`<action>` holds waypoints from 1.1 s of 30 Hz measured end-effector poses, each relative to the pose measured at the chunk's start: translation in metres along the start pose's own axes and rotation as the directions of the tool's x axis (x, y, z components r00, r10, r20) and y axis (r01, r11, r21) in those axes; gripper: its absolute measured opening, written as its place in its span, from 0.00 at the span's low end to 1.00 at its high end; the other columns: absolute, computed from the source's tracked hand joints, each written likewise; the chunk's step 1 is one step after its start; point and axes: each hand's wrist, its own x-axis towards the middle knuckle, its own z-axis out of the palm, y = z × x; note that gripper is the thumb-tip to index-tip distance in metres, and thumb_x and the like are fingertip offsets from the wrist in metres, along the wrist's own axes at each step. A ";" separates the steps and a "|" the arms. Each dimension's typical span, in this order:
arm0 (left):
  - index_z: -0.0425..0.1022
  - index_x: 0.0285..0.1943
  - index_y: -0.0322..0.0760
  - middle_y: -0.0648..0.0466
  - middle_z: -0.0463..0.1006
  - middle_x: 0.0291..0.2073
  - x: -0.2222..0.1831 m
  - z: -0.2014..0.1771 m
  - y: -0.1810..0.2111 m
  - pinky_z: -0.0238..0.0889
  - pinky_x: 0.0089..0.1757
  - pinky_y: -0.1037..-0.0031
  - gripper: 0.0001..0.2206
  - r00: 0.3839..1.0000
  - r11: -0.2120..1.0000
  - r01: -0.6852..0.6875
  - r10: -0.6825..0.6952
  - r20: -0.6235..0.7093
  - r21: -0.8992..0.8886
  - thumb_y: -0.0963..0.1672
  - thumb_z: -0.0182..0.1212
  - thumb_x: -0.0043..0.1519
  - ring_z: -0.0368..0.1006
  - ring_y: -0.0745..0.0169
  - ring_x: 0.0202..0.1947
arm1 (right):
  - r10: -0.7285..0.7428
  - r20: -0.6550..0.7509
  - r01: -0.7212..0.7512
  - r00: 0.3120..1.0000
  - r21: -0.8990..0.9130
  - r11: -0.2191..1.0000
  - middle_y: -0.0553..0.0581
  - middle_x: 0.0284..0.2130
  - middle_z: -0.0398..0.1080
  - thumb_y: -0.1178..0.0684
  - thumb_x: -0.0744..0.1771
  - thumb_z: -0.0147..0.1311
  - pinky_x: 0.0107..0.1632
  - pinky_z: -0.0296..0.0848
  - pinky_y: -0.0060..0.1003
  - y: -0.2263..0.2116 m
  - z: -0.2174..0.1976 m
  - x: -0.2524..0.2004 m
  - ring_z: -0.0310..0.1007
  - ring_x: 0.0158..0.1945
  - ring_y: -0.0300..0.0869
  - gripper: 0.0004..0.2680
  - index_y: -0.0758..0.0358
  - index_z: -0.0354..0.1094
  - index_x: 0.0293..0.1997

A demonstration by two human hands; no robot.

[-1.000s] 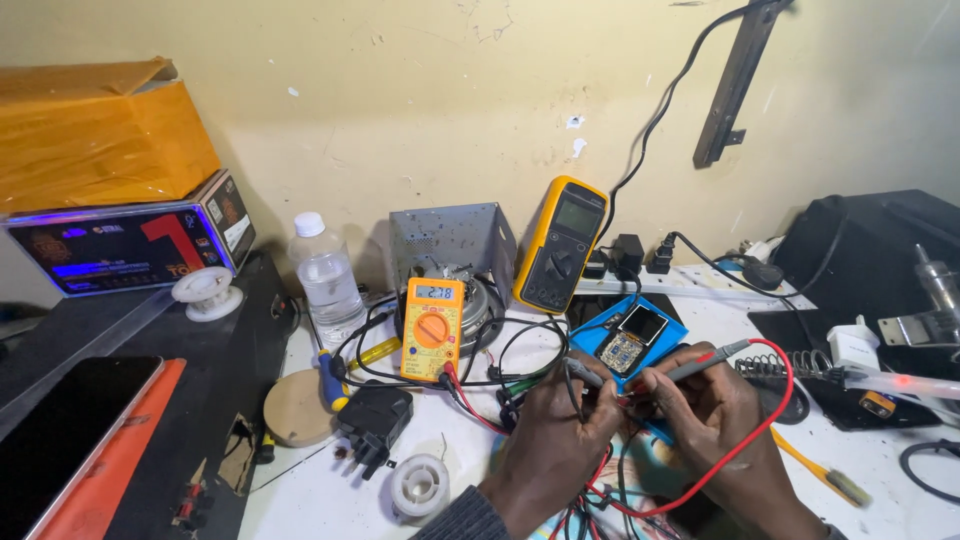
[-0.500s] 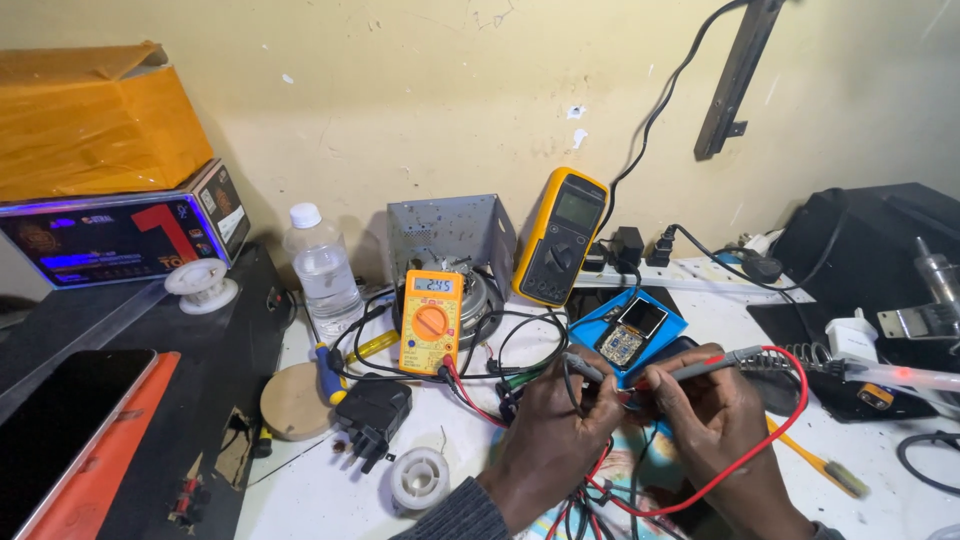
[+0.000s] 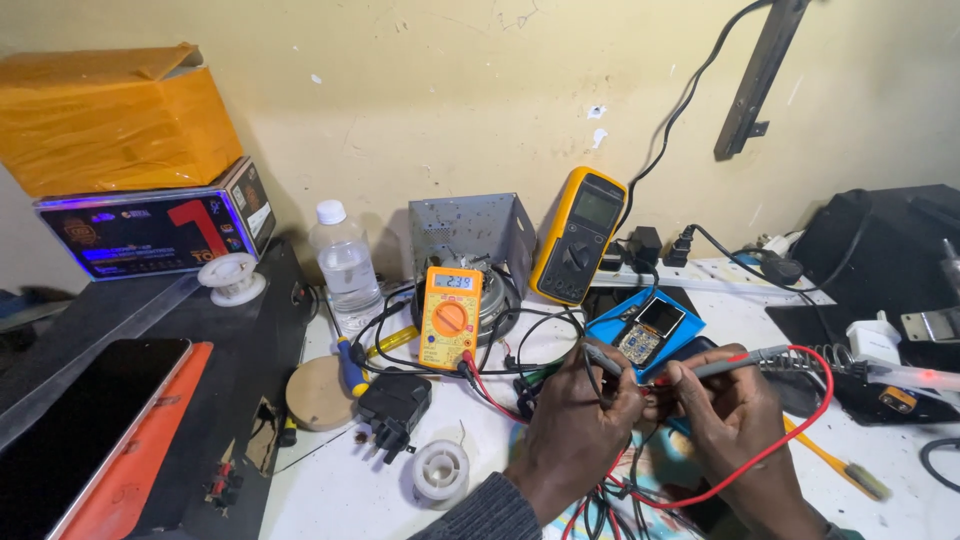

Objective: Testing and soldering components on an electronic circuit board using a multimeter and soldering iron.

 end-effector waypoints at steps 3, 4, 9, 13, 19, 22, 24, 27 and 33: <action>0.67 0.42 0.37 0.48 0.78 0.31 0.001 0.002 0.002 0.76 0.32 0.66 0.02 1.000 1.000 0.011 -0.011 0.004 -0.003 0.41 0.53 0.65 0.84 0.54 0.30 | -0.031 -0.002 0.031 1.000 -0.027 0.999 0.61 0.28 0.76 0.55 0.68 0.57 0.30 0.75 0.34 0.003 0.000 0.001 0.73 0.28 0.40 0.05 0.66 0.69 0.40; 0.67 0.42 0.37 0.48 0.78 0.31 0.001 0.002 0.002 0.76 0.32 0.66 0.02 1.000 1.000 0.011 -0.011 0.006 -0.004 0.41 0.53 0.65 0.84 0.54 0.30 | -0.030 -0.004 0.030 1.000 -0.028 0.999 0.61 0.28 0.76 0.55 0.68 0.57 0.30 0.75 0.34 0.000 0.000 0.000 0.73 0.28 0.40 0.05 0.66 0.69 0.40; 0.65 0.44 0.36 0.44 0.80 0.33 0.000 -0.002 0.012 0.80 0.29 0.71 0.03 0.992 0.987 0.101 -0.091 0.083 -0.127 0.41 0.51 0.67 0.87 0.52 0.33 | 0.068 0.046 -0.069 0.997 0.021 0.997 0.66 0.29 0.78 0.55 0.68 0.55 0.30 0.83 0.41 -0.016 -0.001 -0.002 0.81 0.27 0.50 0.06 0.68 0.67 0.42; 0.65 0.44 0.37 0.44 0.78 0.32 0.001 0.002 0.002 0.77 0.26 0.69 0.02 0.998 0.990 0.060 -0.055 0.043 -0.127 0.41 0.52 0.66 0.87 0.52 0.31 | -0.022 0.022 0.022 1.000 0.008 1.000 0.61 0.31 0.75 0.53 0.68 0.56 0.32 0.79 0.36 0.001 -0.001 0.001 0.78 0.31 0.44 0.07 0.66 0.67 0.41; 0.65 0.44 0.36 0.45 0.77 0.32 0.002 0.014 -0.006 0.81 0.28 0.69 0.03 0.995 0.991 0.100 -0.102 -0.015 -0.092 0.41 0.53 0.66 0.84 0.52 0.28 | -0.063 0.037 0.063 0.997 0.000 0.998 0.60 0.34 0.72 0.54 0.69 0.55 0.36 0.76 0.35 0.010 0.000 0.006 0.76 0.34 0.43 0.06 0.66 0.65 0.42; 0.66 0.42 0.38 0.48 0.74 0.34 0.001 0.022 -0.016 0.68 0.33 0.62 0.04 0.991 1.000 -0.008 0.007 -0.132 -0.009 0.41 0.55 0.64 0.74 0.53 0.30 | -0.095 0.016 0.095 0.995 -0.007 0.995 0.59 0.37 0.70 0.54 0.69 0.55 0.38 0.75 0.35 0.016 0.000 0.008 0.75 0.36 0.42 0.06 0.67 0.65 0.42; 0.64 0.43 0.39 0.48 0.71 0.29 0.000 0.018 -0.013 0.64 0.32 0.56 0.04 0.996 1.000 0.007 -0.009 -0.090 -0.020 0.42 0.53 0.65 0.72 0.47 0.27 | -0.081 0.015 0.081 0.997 0.000 0.997 0.60 0.36 0.71 0.53 0.69 0.55 0.35 0.75 0.36 0.018 0.001 0.008 0.74 0.35 0.42 0.07 0.66 0.64 0.42; 0.63 0.44 0.38 0.47 0.72 0.32 -0.001 0.018 -0.013 0.66 0.33 0.59 0.04 0.993 0.998 -0.044 0.038 -0.112 -0.049 0.41 0.54 0.65 0.73 0.50 0.29 | -0.094 0.025 0.094 0.995 0.002 0.996 0.59 0.36 0.70 0.55 0.70 0.55 0.38 0.72 0.35 0.015 0.000 0.005 0.72 0.36 0.41 0.06 0.65 0.63 0.43; 0.63 0.45 0.36 0.48 0.74 0.30 -0.004 0.019 -0.010 0.70 0.31 0.64 0.04 0.994 0.996 -0.019 0.008 -0.108 -0.093 0.40 0.53 0.66 0.76 0.54 0.28 | -0.021 0.018 0.022 1.000 -0.029 0.999 0.63 0.32 0.71 0.54 0.70 0.54 0.38 0.72 0.37 0.011 -0.001 0.002 0.73 0.33 0.45 0.07 0.67 0.63 0.46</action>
